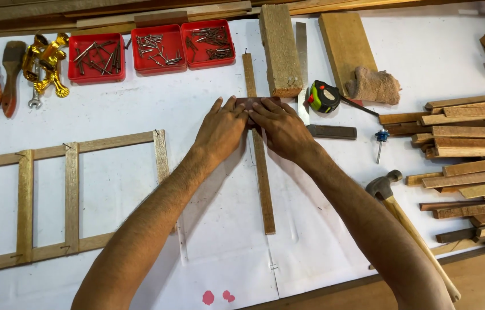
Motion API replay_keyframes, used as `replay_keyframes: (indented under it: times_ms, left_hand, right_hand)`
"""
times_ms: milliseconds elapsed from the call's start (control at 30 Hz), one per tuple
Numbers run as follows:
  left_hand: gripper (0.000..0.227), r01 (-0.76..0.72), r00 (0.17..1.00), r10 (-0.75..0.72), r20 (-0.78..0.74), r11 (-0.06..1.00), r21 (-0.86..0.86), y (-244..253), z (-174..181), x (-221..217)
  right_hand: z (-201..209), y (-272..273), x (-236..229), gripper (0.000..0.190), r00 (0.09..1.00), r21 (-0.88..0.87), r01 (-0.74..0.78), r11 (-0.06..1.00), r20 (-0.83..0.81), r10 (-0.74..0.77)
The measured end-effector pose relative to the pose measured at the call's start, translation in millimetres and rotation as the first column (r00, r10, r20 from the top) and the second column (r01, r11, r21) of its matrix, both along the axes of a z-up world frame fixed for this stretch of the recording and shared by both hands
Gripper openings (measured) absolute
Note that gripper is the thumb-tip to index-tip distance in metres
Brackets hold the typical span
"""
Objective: The person assembles a small wooden frame structure on a workbench. They position thin wood strips, check alignment with a steel square, take nails from red bins, hammer nails to attach cross pieces, measure the frame with a tape measure, and sort through a pile of wood strips to select pieces.
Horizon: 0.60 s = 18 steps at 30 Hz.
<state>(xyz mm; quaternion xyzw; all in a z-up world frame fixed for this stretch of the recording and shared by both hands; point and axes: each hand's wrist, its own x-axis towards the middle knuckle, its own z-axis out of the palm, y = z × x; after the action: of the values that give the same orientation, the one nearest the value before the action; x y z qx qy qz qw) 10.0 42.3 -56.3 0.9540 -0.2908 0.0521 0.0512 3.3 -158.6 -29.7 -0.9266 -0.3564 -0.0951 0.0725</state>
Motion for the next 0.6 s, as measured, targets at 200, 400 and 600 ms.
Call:
replay_keyframes:
  times_ms: [200,400,600]
  left_hand:
    - [0.043,0.001,0.990,0.013,0.142,0.996,-0.094,5,8,-6]
    - [0.045,0.012,0.992,0.007,0.127,0.988,-0.154,-4,49,-77]
    - [0.054,0.025,1.000,-0.025,0.000,0.998,-0.063,-13,10,-147]
  right_hand:
    - [34,4,-6,0.040,0.987,0.022,0.048,0.999,-0.156,-0.044]
    - [43,-6,-61,0.053,1.000,0.054,-0.011,0.998,-0.006,0.011]
    - [23,-13,-149,0.057,0.996,0.079,0.031,0.996,-0.083,-0.024]
